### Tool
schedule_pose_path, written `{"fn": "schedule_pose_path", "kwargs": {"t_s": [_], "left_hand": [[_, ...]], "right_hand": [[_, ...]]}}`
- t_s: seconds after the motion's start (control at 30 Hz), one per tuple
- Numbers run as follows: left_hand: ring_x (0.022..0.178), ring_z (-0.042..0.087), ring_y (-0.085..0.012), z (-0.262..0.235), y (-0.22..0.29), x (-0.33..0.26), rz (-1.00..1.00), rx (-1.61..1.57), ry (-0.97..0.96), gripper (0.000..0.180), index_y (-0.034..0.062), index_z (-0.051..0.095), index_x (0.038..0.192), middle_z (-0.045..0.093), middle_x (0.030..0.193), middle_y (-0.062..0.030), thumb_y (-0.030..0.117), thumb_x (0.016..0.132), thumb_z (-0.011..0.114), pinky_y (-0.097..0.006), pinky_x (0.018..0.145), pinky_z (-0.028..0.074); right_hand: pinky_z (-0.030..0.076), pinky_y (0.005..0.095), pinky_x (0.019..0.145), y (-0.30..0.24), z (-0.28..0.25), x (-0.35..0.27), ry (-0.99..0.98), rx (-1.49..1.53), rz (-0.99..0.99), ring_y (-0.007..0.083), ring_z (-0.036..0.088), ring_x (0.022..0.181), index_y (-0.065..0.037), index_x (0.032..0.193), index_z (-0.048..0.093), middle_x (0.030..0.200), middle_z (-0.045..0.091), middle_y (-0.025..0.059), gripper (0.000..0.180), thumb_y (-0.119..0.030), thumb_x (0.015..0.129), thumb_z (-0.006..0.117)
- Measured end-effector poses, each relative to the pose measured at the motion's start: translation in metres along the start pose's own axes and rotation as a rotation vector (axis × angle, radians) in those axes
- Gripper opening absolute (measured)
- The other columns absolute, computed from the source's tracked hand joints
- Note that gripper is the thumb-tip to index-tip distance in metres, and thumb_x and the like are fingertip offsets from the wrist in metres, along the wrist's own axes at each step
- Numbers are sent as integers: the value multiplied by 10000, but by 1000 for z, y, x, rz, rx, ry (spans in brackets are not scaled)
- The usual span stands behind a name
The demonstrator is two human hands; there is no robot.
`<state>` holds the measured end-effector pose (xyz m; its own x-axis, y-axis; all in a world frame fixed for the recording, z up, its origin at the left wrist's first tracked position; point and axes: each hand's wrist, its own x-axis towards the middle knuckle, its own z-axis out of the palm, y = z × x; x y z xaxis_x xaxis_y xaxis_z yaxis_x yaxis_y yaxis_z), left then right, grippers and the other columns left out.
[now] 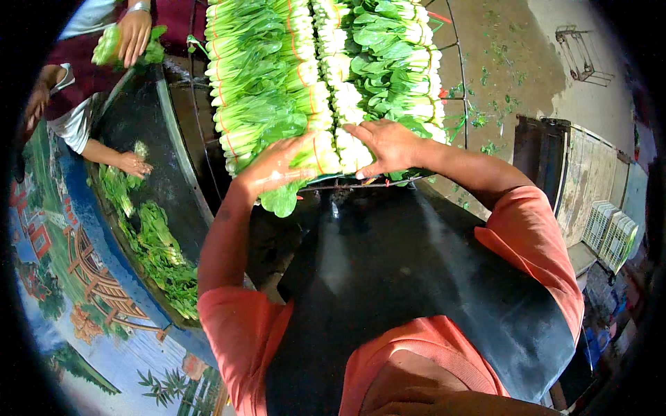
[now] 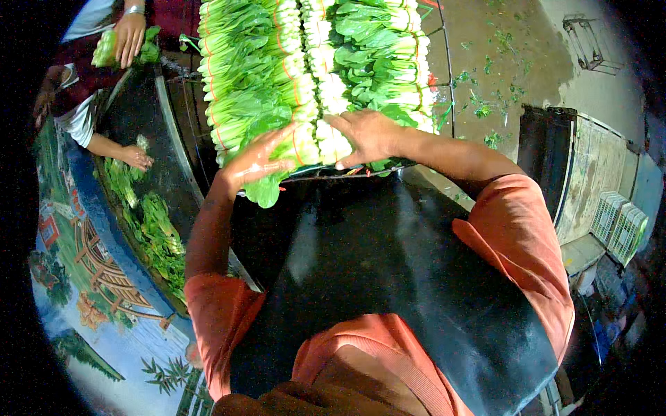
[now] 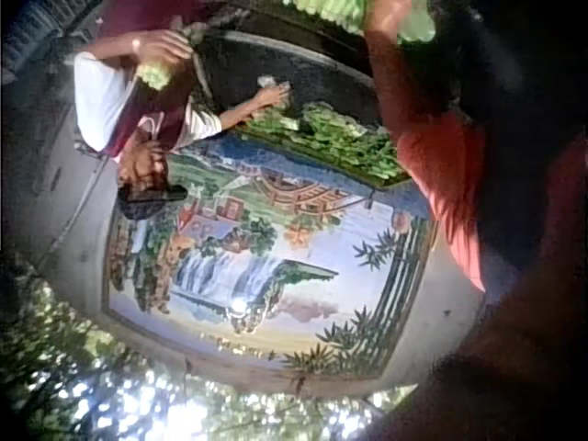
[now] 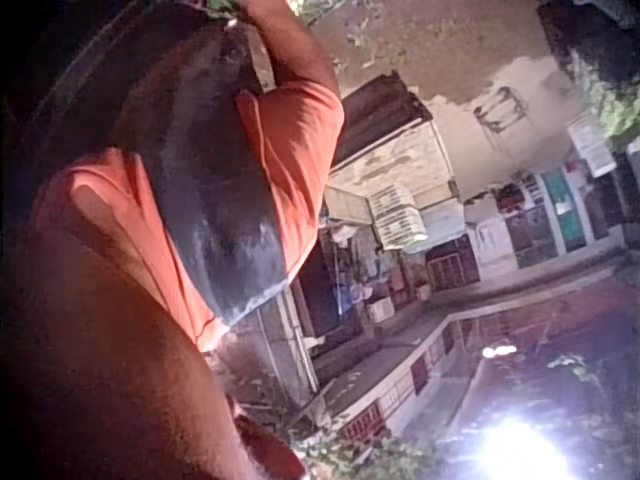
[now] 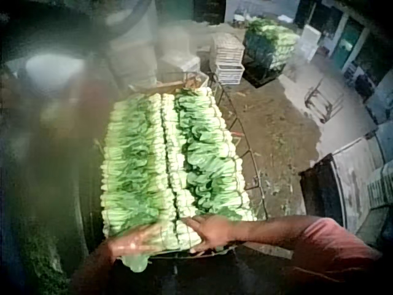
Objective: The person washes leafy green vegetables in a water-filled trough and places them into a wire basket. They repeatedly pick up bunches, rinse them, and arrange them in the basket, occasionally moving a plastic crate to the side.
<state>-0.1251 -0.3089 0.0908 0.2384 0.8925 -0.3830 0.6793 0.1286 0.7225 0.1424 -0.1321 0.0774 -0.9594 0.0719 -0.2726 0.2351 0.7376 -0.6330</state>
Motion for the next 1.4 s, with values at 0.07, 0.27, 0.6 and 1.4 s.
{"fn": "schedule_pose_path", "kwargs": {"t_s": [0.07, 0.27, 0.6, 1.4], "left_hand": [[1344, 506, -384, -1, 14, -7, 4, 207, -5, 899, 136, 323, 1582, 534, 1449, -208, 370, 848, 786, -432, 1145, 395], [1398, 463, -336, -56, 0, 20, 69, -177, -142, 978, 183, 326, 1592, 471, 1530, -162, 203, 770, 855, -402, 1160, 382], [1239, 495, -373, 18, 11, 3, 134, 262, 13, 778, 240, 340, 1591, 519, 1385, -146, 476, 927, 669, -477, 1102, 341], [1343, 450, -465, 23, -359, -399, -1200, 254, 1094, 1027, 166, 290, 1583, 427, 1509, -251, 192, 731, 863, -521, 1107, 389]], "right_hand": [[515, 511, 934, 3, 3, -2, 42, 27, -12, 442, 628, 1073, -29, 1492, 368, 1211, 614, 248, 981, -566, 775, 767], [505, 512, 936, 16, -8, 2, 77, 179, 32, 437, 618, 1114, -37, 1503, 379, 1235, 616, 265, 964, -540, 783, 775], [484, 487, 940, -5, 12, -9, 128, -125, -72, 406, 609, 1036, 34, 1472, 376, 1144, 608, 226, 963, -663, 858, 630], [482, 399, 1010, -120, -12, 61, 173, 598, 414, 263, 633, 1165, 23, 1386, 555, 1283, 664, 193, 521, -211, 944, 704]]}}
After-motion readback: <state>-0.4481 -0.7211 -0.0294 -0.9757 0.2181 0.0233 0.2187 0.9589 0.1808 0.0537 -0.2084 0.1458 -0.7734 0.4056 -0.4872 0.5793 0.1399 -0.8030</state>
